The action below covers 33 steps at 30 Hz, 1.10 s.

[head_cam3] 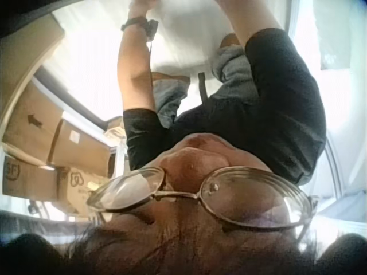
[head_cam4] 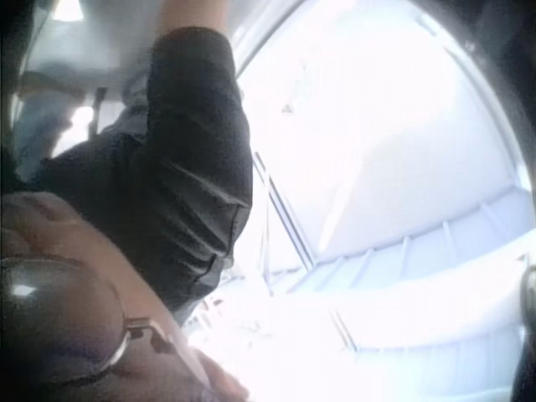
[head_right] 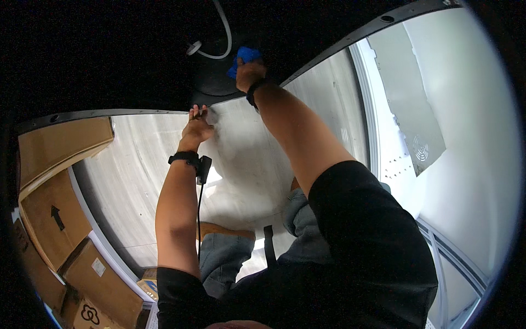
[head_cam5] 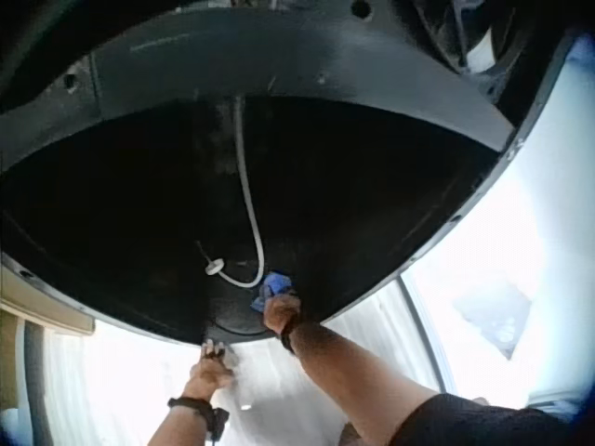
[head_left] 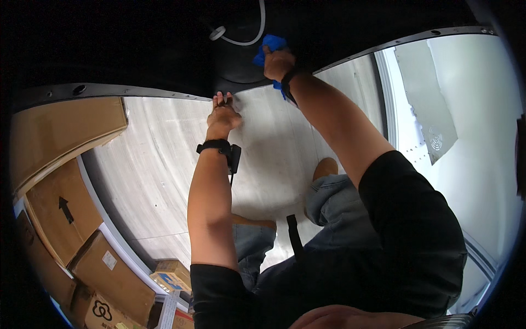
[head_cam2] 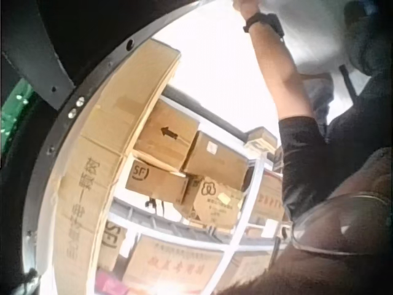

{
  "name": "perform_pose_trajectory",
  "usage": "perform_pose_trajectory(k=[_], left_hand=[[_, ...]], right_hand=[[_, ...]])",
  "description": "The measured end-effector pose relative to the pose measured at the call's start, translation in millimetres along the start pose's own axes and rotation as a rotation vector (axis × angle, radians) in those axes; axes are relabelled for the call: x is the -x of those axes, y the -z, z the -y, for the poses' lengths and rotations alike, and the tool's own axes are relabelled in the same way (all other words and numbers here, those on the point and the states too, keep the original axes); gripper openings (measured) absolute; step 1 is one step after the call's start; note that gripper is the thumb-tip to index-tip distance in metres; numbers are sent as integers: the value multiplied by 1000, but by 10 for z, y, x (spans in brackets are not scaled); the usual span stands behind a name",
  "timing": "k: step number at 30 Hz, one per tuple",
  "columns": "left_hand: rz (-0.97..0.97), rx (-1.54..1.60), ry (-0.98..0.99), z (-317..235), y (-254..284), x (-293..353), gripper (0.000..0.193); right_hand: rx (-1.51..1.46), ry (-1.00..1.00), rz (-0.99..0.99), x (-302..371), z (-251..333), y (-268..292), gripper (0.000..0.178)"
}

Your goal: The person wipes the interior of a black electronic device with a blue cloth. Then, using a screwdriver, they remove screws from a beige and black component and place it on a shelf. Finally, they attach a metal panel to the back of the device.

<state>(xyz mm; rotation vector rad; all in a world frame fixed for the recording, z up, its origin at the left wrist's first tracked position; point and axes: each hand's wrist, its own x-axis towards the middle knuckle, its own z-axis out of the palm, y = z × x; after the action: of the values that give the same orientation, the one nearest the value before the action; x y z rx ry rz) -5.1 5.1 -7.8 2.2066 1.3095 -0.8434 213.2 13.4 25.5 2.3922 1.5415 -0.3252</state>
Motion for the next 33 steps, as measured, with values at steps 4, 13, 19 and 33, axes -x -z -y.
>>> perform_pose_trajectory(k=[4, 13, 19, 33], left_hand=[[93, -125, -54, -74, 214, 149, 75], [46, -99, -86, -37, 136, 111, 74], [-42, -75, -104, 21, -21, 64, 75], [-37, -8, -39, 102, -117, -96, 73]], right_hand=[[-46, 69, 50, 331, 99, 51, 68], [239, -7, 215, 80, -115, -134, 68], [-213, -235, 275, -242, -146, -146, 73], [-136, -247, 258, 34, -186, 286, 81]])
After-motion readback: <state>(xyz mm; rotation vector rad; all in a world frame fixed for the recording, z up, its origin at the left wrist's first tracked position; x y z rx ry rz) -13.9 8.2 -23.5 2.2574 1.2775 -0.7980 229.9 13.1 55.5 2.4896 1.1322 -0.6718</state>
